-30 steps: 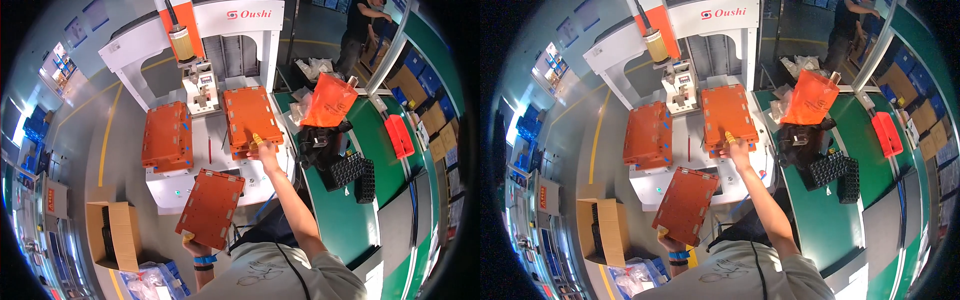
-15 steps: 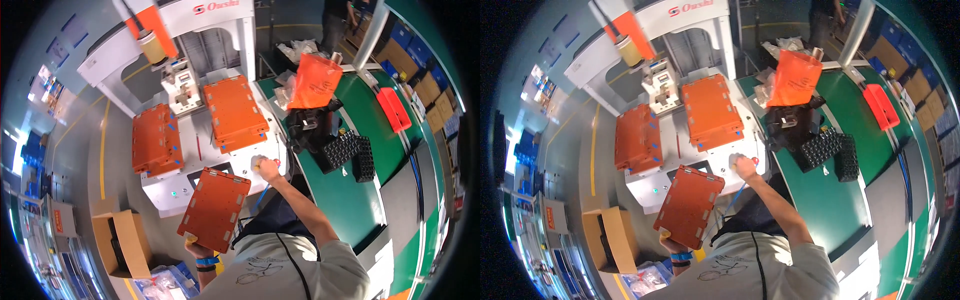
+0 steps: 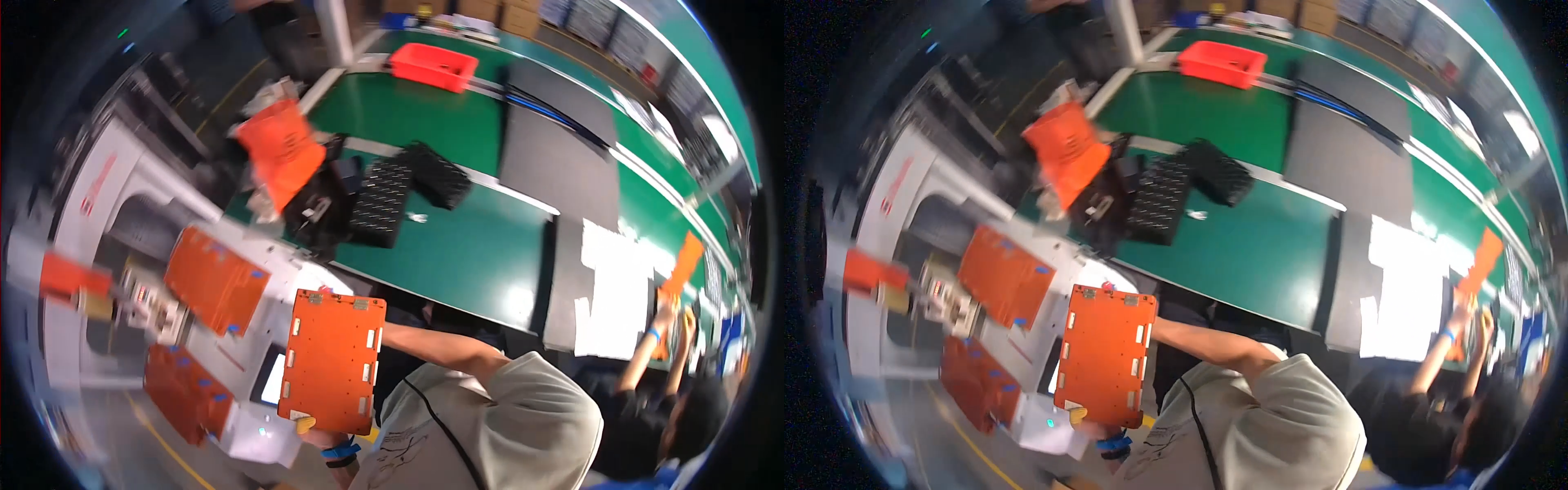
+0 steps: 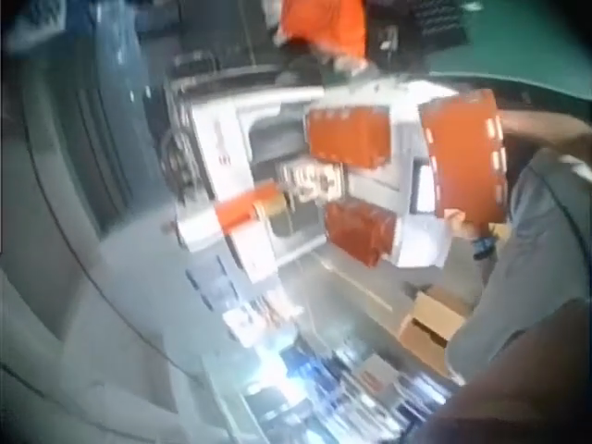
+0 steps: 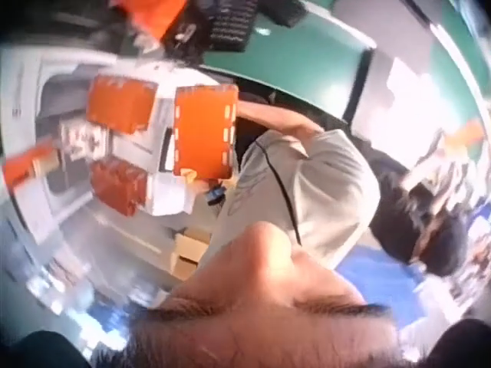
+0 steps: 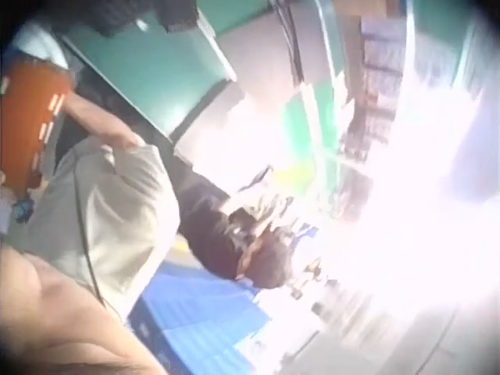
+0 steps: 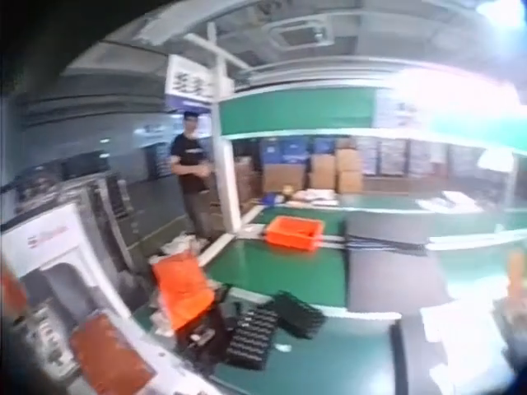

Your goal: Assembling lighting fixture components by attaching small electronic parts to mounting frames.

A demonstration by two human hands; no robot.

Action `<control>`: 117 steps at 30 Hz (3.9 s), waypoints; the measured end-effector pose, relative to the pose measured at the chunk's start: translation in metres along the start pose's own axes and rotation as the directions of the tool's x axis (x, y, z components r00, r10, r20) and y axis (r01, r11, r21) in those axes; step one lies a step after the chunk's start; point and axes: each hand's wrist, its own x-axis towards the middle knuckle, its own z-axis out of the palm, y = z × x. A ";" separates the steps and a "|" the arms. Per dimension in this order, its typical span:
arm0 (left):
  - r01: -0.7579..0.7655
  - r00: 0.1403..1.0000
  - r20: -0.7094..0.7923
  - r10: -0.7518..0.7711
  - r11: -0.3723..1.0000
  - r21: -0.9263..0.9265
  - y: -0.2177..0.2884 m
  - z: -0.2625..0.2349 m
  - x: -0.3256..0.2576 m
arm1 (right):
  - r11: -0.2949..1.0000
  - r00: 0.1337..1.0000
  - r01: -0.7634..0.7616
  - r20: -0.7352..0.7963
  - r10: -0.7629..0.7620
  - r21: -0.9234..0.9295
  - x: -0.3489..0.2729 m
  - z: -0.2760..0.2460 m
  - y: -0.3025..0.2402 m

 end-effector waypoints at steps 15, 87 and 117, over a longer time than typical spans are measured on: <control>0.730 0.503 0.299 -0.811 0.583 0.357 -0.198 0.201 0.086 | 0.915 0.307 -0.375 -0.911 0.275 0.149 -0.230 -0.274 -0.107; -0.755 0.639 0.680 -0.359 -0.122 0.644 -0.407 0.296 0.130 | 0.367 0.219 -0.929 -0.858 0.464 -0.038 -0.190 -0.345 0.137; 0.837 -0.416 0.195 -0.888 -0.291 0.463 -0.372 0.292 0.136 | 0.932 0.890 -0.206 -0.452 0.053 -0.297 -0.124 -0.530 0.074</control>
